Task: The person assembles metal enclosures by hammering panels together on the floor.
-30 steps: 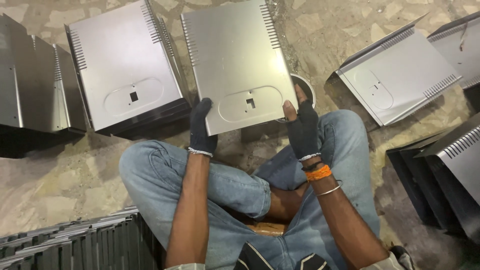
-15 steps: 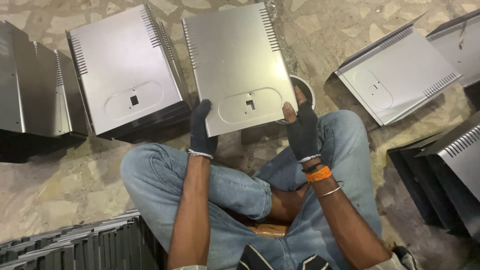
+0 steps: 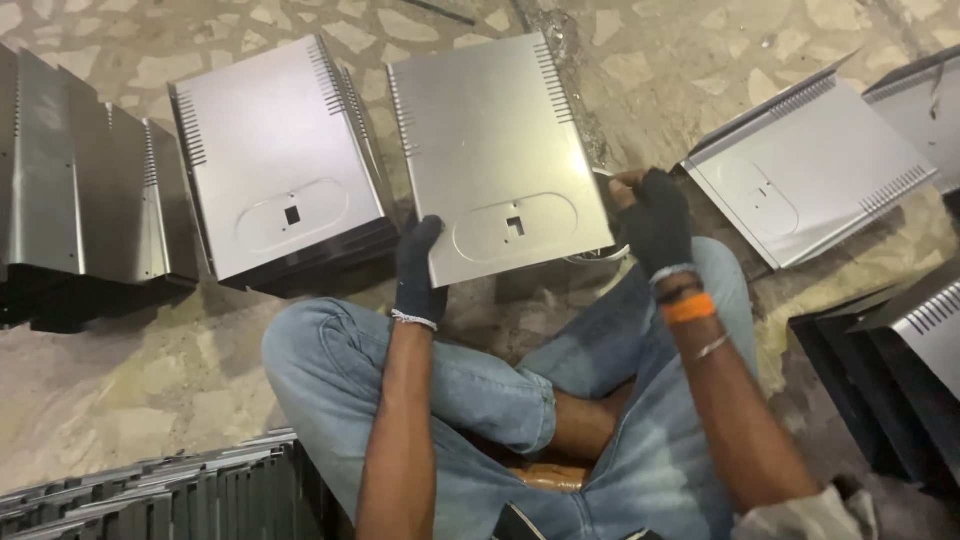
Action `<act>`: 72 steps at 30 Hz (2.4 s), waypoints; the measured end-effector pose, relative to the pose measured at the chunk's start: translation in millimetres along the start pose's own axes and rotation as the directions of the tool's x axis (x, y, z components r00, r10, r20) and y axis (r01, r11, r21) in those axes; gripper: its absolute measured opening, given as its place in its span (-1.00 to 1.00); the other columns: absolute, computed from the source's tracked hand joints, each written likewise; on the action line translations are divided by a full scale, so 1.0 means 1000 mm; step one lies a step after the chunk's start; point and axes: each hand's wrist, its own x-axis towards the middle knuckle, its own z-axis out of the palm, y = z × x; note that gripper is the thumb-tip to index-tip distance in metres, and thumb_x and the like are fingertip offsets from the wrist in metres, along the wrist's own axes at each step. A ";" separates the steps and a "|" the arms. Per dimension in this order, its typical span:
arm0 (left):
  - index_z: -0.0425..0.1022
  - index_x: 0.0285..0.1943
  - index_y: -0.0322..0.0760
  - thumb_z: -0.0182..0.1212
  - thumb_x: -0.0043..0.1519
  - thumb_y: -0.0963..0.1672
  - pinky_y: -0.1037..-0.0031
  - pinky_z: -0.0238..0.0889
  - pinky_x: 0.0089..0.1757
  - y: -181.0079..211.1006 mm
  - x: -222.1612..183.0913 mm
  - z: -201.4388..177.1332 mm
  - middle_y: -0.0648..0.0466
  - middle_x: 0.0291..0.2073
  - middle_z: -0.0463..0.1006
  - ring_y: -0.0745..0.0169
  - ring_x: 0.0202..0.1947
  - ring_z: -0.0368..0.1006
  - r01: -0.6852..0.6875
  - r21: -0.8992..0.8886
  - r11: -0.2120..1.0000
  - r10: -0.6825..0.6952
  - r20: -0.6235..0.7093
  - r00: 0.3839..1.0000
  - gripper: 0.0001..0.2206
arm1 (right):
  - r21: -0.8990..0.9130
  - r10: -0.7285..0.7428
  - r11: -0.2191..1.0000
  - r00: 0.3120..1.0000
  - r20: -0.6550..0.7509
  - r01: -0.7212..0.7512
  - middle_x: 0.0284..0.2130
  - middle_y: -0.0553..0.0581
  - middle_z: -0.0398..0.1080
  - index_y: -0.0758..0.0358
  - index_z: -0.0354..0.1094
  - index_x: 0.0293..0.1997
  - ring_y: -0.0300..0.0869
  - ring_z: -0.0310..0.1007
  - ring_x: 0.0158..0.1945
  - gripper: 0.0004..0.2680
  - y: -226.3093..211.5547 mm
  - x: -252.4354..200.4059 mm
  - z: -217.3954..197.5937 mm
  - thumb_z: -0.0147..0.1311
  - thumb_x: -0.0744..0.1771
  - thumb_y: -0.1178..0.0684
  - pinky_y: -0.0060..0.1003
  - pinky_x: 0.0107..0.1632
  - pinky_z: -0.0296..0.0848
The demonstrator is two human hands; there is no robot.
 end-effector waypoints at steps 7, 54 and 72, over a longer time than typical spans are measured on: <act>0.32 0.37 -0.42 0.20 0.18 -0.18 0.45 0.44 -0.12 0.008 -0.005 0.009 0.01 -0.03 0.56 0.24 -0.13 0.52 -0.019 0.026 0.999 0.019 -0.030 0.999 -0.48 | -0.006 -0.712 0.387 0.303 0.634 0.922 -0.36 0.38 0.48 0.37 0.45 -0.22 0.23 0.43 -0.31 -0.69 0.081 0.089 0.037 0.25 0.12 -0.05 0.01 -0.22 0.43; 0.33 0.43 -0.39 0.24 0.22 -0.15 0.42 0.44 -0.08 0.020 -0.020 0.019 -0.02 0.03 0.56 0.20 -0.07 0.51 -0.032 0.049 0.998 0.031 0.018 0.999 -0.45 | -0.248 0.305 0.945 0.840 0.448 -0.212 -0.57 0.19 0.44 0.36 0.33 -0.08 -0.18 0.47 -0.58 -0.67 -0.126 -0.090 -0.065 0.24 0.24 -0.09 -0.28 -0.51 0.44; 0.42 0.34 -0.46 0.25 0.22 -0.19 0.46 0.40 -0.09 0.005 -0.015 0.004 0.04 -0.05 0.57 0.26 -0.13 0.49 -0.053 0.021 0.998 0.053 0.014 0.999 -0.54 | -0.290 -0.167 0.930 0.962 0.214 0.225 -0.38 0.25 0.48 0.29 0.31 0.03 -0.08 0.52 -0.31 -0.74 -0.113 -0.079 -0.138 0.12 0.37 -0.08 -0.21 -0.18 0.51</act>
